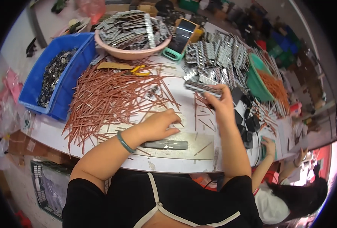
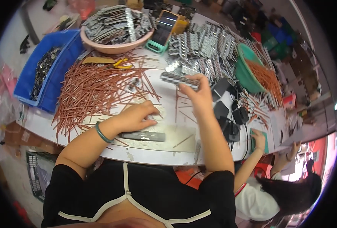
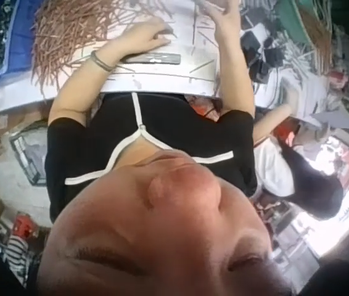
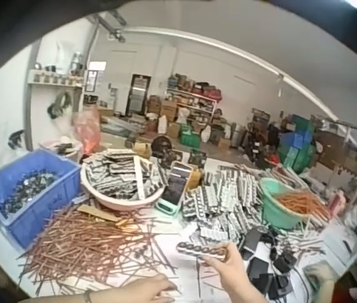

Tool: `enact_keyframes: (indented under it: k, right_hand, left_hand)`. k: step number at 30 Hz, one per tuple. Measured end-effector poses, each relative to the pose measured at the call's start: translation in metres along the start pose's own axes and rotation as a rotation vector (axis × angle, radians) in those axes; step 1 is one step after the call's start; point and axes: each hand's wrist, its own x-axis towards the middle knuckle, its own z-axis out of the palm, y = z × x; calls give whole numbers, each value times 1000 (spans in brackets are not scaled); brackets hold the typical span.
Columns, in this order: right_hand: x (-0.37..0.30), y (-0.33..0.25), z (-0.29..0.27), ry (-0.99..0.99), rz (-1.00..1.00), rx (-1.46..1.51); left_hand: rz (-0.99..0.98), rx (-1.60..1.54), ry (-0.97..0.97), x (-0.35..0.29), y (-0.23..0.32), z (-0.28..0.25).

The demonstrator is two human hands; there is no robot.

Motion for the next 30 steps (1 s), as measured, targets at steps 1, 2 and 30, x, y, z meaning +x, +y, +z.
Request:
enact_keyframes:
  k: [1,2,30]
  right_hand:
    - [14,-12,1,-4,33,-86]
    - [33,-15,-9,22,-85,-168]
    - [217,22,-62,207,-606,-765]
  left_hand:
    - [48,5,32,-3,-4,2]
    - [33,3,11,-3,1,0]
    - [53,-29,-41,15,-17,15]
